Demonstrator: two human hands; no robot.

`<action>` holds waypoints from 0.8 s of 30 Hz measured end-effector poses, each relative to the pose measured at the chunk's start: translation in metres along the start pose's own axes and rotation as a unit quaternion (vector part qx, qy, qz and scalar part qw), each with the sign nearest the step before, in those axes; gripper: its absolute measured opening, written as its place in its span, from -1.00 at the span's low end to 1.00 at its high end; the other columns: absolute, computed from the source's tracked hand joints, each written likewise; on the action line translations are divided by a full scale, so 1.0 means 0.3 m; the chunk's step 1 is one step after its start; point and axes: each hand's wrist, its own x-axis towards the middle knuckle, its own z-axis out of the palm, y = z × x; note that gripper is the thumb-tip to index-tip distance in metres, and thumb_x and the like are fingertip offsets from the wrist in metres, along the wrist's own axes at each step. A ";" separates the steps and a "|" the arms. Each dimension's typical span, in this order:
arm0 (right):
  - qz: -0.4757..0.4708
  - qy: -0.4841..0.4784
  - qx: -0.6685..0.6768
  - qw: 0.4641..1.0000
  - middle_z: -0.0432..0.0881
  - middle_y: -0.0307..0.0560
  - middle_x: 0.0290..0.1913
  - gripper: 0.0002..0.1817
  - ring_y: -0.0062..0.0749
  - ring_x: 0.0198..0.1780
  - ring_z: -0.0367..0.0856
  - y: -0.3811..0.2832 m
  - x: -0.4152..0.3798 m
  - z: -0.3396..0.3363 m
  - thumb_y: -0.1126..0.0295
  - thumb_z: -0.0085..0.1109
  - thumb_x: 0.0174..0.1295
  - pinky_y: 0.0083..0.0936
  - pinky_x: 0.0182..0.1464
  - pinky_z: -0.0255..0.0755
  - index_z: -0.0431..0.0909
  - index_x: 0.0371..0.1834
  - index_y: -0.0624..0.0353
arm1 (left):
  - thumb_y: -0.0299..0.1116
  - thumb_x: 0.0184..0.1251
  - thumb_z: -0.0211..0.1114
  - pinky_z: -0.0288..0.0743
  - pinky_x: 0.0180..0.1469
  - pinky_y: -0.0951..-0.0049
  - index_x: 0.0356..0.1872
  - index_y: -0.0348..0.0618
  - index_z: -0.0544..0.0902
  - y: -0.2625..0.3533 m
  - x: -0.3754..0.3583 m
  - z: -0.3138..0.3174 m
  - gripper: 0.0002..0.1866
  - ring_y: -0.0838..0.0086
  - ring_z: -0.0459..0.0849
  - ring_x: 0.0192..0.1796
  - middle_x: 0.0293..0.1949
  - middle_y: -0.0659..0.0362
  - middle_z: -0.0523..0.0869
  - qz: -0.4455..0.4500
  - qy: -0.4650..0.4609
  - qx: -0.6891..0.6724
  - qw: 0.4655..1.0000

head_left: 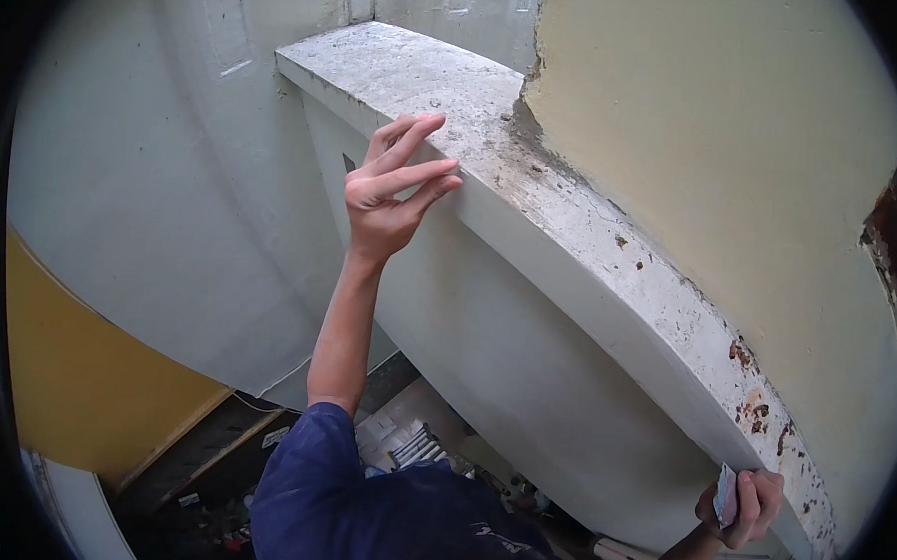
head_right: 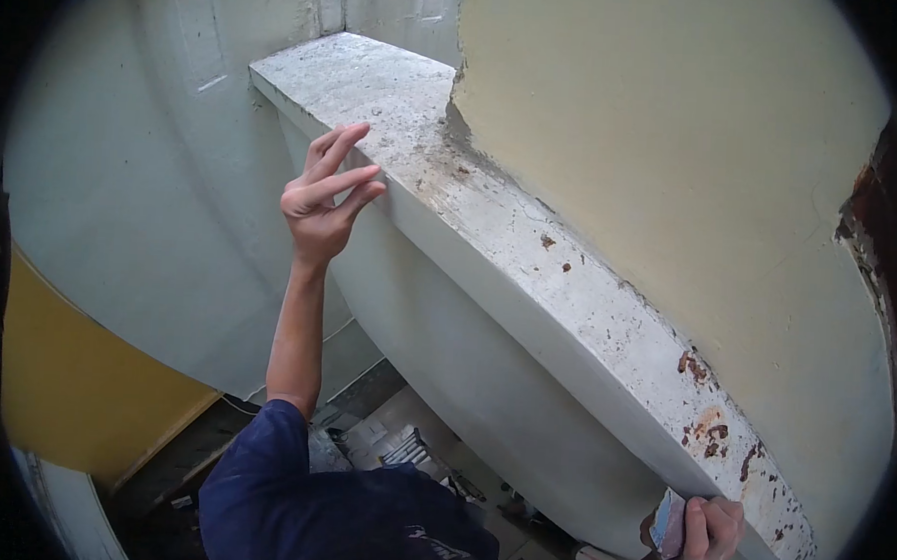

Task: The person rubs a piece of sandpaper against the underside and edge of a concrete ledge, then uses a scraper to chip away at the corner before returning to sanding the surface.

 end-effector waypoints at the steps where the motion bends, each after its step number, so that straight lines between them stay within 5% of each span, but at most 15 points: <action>1: -0.001 0.000 0.004 1.000 0.46 0.07 -0.47 -0.78 -0.26 -0.60 0.39 0.001 -0.002 -0.001 0.56 0.23 0.02 -0.45 -0.61 0.14 0.53 -0.24 0.41 | -0.50 -0.12 0.57 0.34 0.37 0.10 -0.23 -0.11 0.81 0.000 -0.001 0.005 -0.69 0.11 0.56 0.24 0.09 -0.03 0.71 0.017 -0.003 0.031 0.999; 11: 0.007 -0.006 -0.002 1.000 0.46 0.08 -0.46 -0.79 -0.23 -0.60 0.38 0.000 -0.008 -0.007 0.48 0.21 0.10 -0.45 -0.61 0.11 0.53 -0.25 0.42 | -0.48 -0.15 0.59 0.41 0.34 -0.01 -0.28 -0.07 0.82 -0.033 -0.033 0.046 -0.71 0.10 0.59 0.20 0.06 -0.02 0.72 0.087 0.061 0.078 0.991; 14: 0.007 -0.002 -0.009 1.000 0.46 0.09 -0.46 -0.78 -0.22 -0.60 0.38 0.001 -0.016 -0.005 0.50 0.21 0.09 -0.44 -0.62 0.11 0.53 -0.25 0.43 | -0.40 -0.17 0.61 0.46 0.28 0.11 -0.28 0.05 0.83 -0.030 -0.024 0.037 -0.69 0.16 0.60 0.20 0.09 0.08 0.72 0.077 0.060 0.093 0.991; 24: -0.005 0.025 -0.020 0.999 0.48 0.12 -0.46 -0.79 -0.22 -0.60 0.39 0.007 -0.023 0.005 0.59 0.21 0.04 -0.42 -0.60 0.13 0.53 -0.25 0.47 | -0.44 -0.23 0.60 0.46 0.27 0.11 -0.39 -0.08 0.82 0.017 0.061 -0.020 -0.75 0.12 0.51 0.28 0.14 0.03 0.68 0.056 -0.057 0.120 0.989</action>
